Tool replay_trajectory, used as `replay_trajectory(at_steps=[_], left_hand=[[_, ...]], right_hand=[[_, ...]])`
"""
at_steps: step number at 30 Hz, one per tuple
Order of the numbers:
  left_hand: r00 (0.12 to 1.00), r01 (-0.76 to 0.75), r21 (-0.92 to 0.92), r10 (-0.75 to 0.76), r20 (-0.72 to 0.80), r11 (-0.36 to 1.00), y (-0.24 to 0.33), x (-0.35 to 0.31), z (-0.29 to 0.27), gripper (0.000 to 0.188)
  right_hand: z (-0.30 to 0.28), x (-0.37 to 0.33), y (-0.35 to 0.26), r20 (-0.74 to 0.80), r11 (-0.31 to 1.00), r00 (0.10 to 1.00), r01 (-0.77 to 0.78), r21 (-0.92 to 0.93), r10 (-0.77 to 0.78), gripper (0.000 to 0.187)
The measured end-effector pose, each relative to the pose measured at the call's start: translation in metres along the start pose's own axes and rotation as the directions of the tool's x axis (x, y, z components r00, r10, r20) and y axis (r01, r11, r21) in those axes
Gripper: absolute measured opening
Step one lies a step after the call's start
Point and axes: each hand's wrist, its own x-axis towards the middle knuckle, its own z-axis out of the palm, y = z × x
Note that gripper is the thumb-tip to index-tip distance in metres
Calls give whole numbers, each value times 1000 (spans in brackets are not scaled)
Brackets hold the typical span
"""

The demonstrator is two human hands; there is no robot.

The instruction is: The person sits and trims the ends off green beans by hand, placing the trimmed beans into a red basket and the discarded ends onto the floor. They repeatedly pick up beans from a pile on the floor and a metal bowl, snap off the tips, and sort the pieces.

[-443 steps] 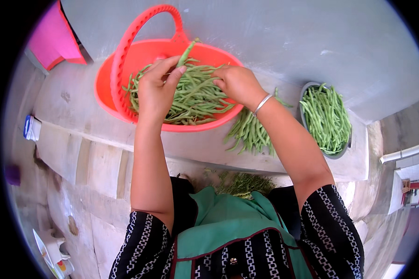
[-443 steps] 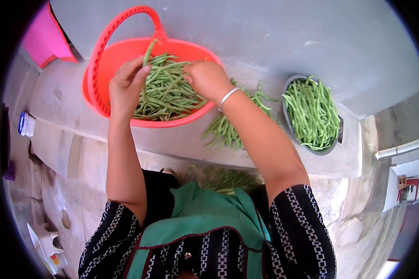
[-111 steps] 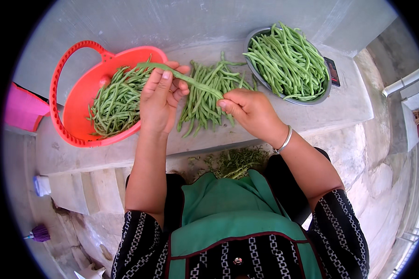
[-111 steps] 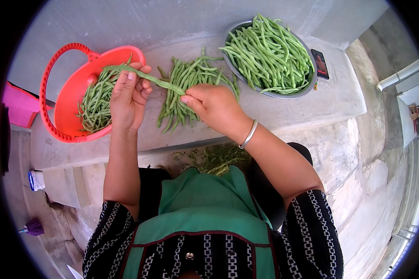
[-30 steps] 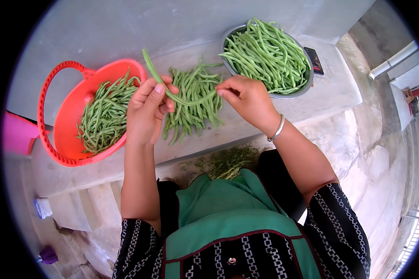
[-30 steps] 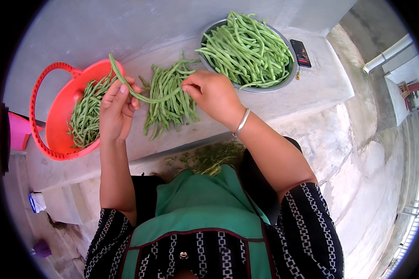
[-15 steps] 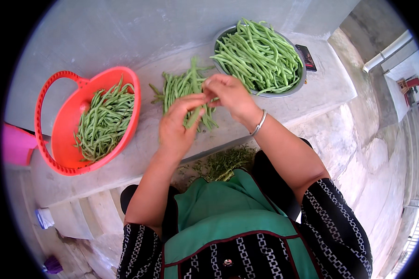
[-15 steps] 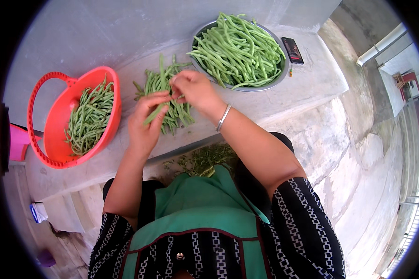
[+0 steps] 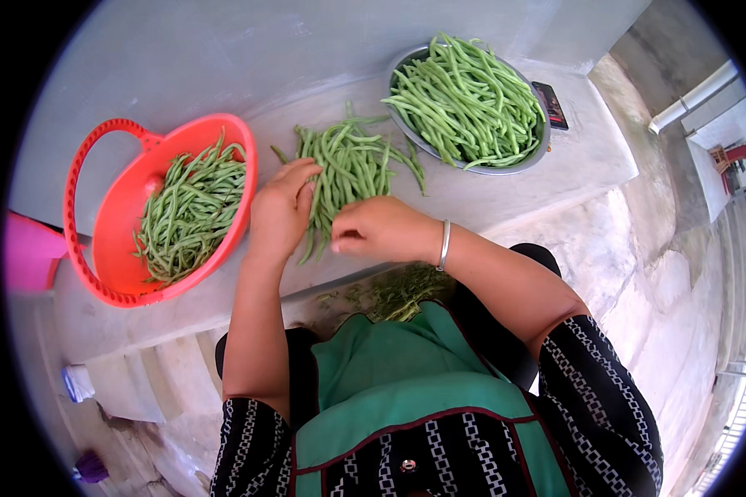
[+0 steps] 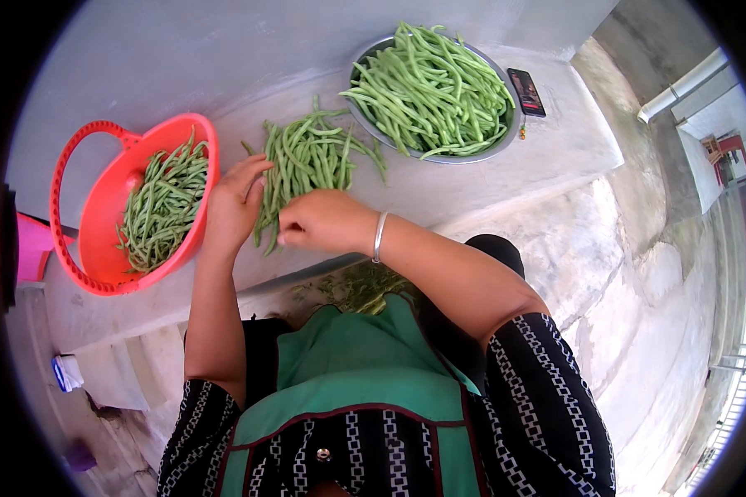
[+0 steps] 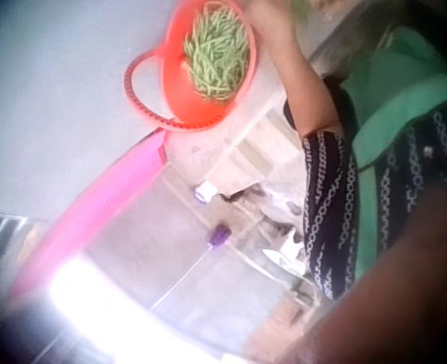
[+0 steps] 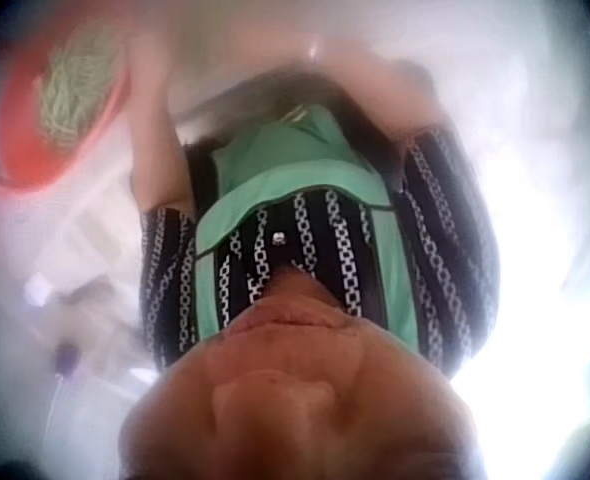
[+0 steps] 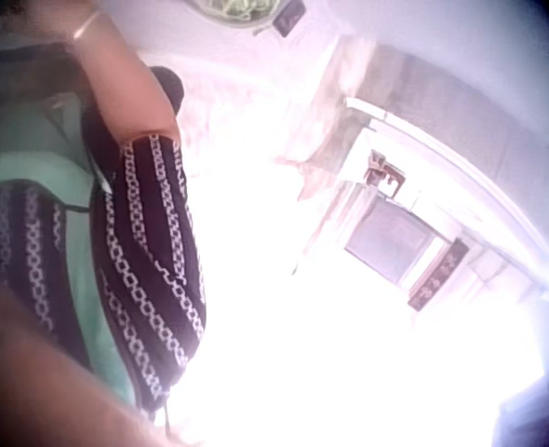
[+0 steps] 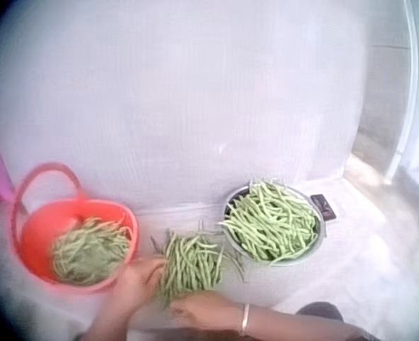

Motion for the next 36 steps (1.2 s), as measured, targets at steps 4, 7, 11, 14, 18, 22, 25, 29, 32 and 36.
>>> replay_trajectory(at_steps=[4, 7, 11, 14, 18, 22, 25, 29, 32, 36], left_hand=[[990, 128, -82, -132, -54, 988, -2, -14, -49, 18], [956, 246, -24, -246, -161, 969, -29, -30, -90, 18], [819, 521, 14, -495, -291, 854, -70, -65, -141, 24], [742, 575, -52, -547, -388, 816, -100, -77, -161, 29], [677, 566, -167, -571, -464, 807, -123, -80, -171, 31], [662, 550, -235, -590, -462, 802, -134, -76, -173, 31], [654, 512, -285, -583, -482, 810, -137, -76, -173, 30], [655, 508, -390, -639, -404, 768, -134, -72, -177, 29], [693, 460, -585, -682, -234, 668, -136, -68, -168, 27], [724, 228, -943, -690, -2, 241, -99, -44, -151, 33]], right_hand=[[17, 23, -23, 61, 984, 982, 176, 5, -176, 16], [15, 61, -47, 30, 988, 987, 157, -7, -157, 15], [21, 135, -84, 8, 977, 978, 208, -45, -208, 14], [37, 203, -82, -21, 956, 974, 216, -198, -225, 14], [80, 287, -64, -15, 917, 983, 164, -365, -182, 15], [119, 338, -36, 47, 833, 986, 159, -530, -158, 22], [131, 352, -30, 79, 814, 988, 153, -560, -132, 25], [111, 345, -47, -64, 886, 978, 151, -438, -198, 24], [66, 322, -86, -215, 862, 914, 217, -457, -344, 25], [28, 256, -110, -301, 901, 882, 250, -354, -362, 28]])
